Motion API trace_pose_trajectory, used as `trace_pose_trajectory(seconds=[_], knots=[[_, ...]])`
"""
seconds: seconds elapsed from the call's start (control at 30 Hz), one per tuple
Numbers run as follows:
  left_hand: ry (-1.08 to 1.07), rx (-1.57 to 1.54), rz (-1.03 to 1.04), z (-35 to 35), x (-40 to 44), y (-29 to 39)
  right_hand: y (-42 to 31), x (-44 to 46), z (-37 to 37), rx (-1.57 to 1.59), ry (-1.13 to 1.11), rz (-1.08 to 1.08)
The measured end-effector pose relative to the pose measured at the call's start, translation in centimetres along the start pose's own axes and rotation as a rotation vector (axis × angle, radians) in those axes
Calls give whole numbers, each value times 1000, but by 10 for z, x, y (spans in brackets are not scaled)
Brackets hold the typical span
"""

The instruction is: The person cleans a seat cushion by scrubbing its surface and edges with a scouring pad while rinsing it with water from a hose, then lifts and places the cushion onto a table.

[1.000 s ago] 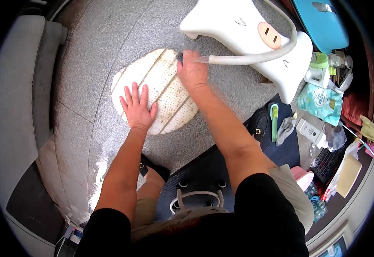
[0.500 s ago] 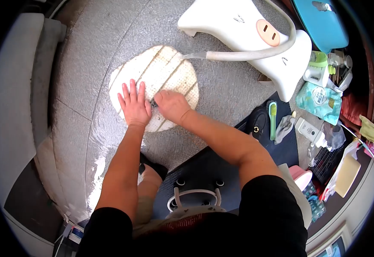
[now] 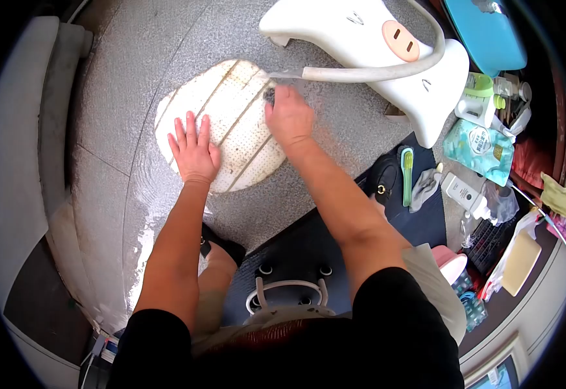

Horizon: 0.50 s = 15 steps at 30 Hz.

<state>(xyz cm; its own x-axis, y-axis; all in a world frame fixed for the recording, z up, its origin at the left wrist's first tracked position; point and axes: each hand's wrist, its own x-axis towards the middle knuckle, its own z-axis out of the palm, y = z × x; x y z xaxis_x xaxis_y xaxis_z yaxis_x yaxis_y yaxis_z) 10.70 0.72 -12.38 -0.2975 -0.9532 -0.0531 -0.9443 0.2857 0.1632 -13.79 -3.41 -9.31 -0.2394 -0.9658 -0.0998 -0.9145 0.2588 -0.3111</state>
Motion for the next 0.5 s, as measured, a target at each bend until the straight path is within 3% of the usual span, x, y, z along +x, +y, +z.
trace_pose_trajectory(seconds=[0.1, 0.17, 0.2, 0.37, 0.4, 0.43, 0.47, 0.5], knots=[[-23, 26, -29, -3, 1, 2, -44, -94, 13, 89, -400, -341], [-28, 32, -30, 0, 0, 0, -19, -82, 12, 73, -278, -557], [-13, 14, -21, 0, -3, 0, -18, -81, 15, 80, -287, -552], [17, 20, -21, -1, 7, 4, -18, -56, 14, 68, 2, -66], [13, 19, -22, -1, 5, 2, -33, -82, 22, 127, -125, -196], [0, 18, -26, 1, 1, 1, -34, -85, 19, 157, -46, -224], [-8, 21, -19, -1, 0, 1, -42, -125, 35, 105, -240, -546], [2, 11, -20, -1, 0, 2, -40, -120, 31, 108, -243, -543]])
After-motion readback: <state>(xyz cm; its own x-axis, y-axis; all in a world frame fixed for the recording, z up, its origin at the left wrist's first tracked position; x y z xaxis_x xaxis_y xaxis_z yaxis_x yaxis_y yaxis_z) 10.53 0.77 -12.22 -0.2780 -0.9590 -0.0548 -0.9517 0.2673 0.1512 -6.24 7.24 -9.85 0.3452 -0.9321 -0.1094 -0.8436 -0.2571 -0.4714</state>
